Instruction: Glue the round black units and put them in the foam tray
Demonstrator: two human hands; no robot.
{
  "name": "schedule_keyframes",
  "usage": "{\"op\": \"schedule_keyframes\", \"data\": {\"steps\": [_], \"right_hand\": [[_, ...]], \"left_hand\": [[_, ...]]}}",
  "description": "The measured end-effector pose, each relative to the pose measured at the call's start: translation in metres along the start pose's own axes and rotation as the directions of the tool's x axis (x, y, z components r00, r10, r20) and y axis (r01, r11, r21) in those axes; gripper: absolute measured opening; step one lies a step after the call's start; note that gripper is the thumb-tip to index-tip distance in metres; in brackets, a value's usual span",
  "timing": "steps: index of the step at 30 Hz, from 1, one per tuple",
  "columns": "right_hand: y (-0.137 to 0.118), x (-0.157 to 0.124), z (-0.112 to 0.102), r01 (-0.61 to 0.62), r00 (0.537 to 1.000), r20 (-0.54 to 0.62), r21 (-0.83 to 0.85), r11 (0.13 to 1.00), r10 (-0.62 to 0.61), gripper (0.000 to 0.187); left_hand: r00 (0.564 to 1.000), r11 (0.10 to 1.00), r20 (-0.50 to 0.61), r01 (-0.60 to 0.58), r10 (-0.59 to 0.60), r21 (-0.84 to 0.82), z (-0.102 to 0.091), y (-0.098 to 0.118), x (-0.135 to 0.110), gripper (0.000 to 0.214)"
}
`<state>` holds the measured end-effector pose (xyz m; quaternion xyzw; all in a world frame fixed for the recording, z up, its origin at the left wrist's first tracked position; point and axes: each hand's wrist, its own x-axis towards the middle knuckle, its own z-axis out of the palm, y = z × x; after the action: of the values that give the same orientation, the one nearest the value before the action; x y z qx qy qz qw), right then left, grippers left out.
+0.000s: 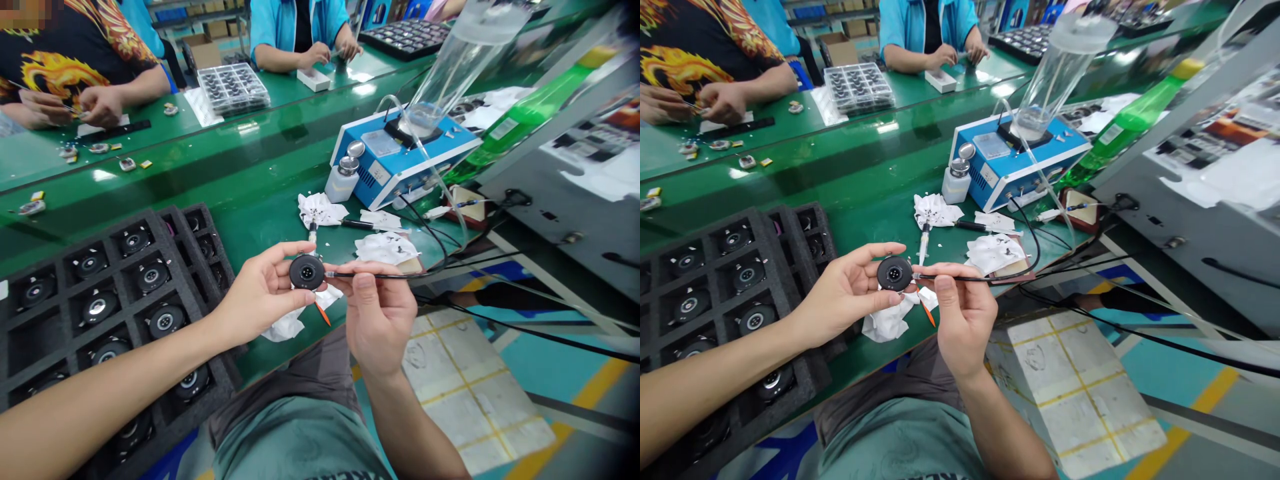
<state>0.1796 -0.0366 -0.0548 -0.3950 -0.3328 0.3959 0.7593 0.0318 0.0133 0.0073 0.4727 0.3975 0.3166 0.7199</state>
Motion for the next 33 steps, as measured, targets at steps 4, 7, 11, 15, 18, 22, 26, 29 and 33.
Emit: {"op": "schedule_keyframes", "data": {"steps": [4, 7, 11, 15, 18, 22, 26, 29, 33], "right_hand": [[-0.0009, 0.0004, 0.0008, -0.004, 1.000, -0.001, 0.009, 1.000, 0.004, 0.006], [-0.0009, 0.0009, 0.0016, 0.011, 1.000, -0.005, 0.018, 1.000, -0.010, 0.008], [-0.0014, 0.0008, 0.0021, 0.005, 1.000, -0.009, 0.009, 1.000, -0.005, 0.009], [-0.0018, 0.0010, 0.0024, -0.001, 1.000, -0.016, -0.001, 1.000, 0.001, 0.010], [-0.0013, 0.0017, 0.0026, 0.000, 1.000, -0.021, 0.001, 1.000, 0.000, 0.010], [-0.0007, 0.0022, 0.0024, 0.004, 1.000, -0.016, 0.014, 1.000, -0.004, 0.009], [-0.0010, 0.0018, 0.0022, -0.003, 1.000, -0.021, 0.005, 1.000, 0.004, 0.009], [-0.0012, 0.0016, 0.0024, -0.004, 1.000, -0.023, 0.007, 1.000, 0.004, 0.009], [-0.0006, 0.0019, 0.0027, 0.003, 1.000, -0.021, 0.026, 1.000, -0.002, 0.009]], "left_hand": [[1.000, 1.000, 0.007, 0.016, -0.016, -0.021, -0.0008, 0.0007, 0.0003, 0.063], [0.999, 0.998, 0.013, 0.036, -0.035, -0.054, -0.0013, 0.0007, 0.0008, 0.064], [0.999, 0.995, 0.020, 0.047, -0.045, -0.085, -0.0017, 0.0000, 0.0018, 0.064], [0.999, 0.995, 0.020, 0.050, -0.048, -0.090, -0.0018, 0.0003, 0.0018, 0.064], [0.999, 0.995, 0.019, 0.049, -0.047, -0.088, -0.0019, 0.0005, 0.0017, 0.064], [0.999, 0.996, 0.022, 0.039, -0.037, -0.077, -0.0024, -0.0001, 0.0019, 0.062], [0.999, 0.998, 0.017, 0.034, -0.033, -0.058, -0.0026, -0.0005, 0.0015, 0.063], [0.999, 0.998, 0.016, 0.035, -0.034, -0.061, -0.0025, -0.0005, 0.0010, 0.063], [0.999, 0.996, 0.032, 0.034, -0.031, -0.082, -0.0017, 0.0000, 0.0006, 0.062]]}}
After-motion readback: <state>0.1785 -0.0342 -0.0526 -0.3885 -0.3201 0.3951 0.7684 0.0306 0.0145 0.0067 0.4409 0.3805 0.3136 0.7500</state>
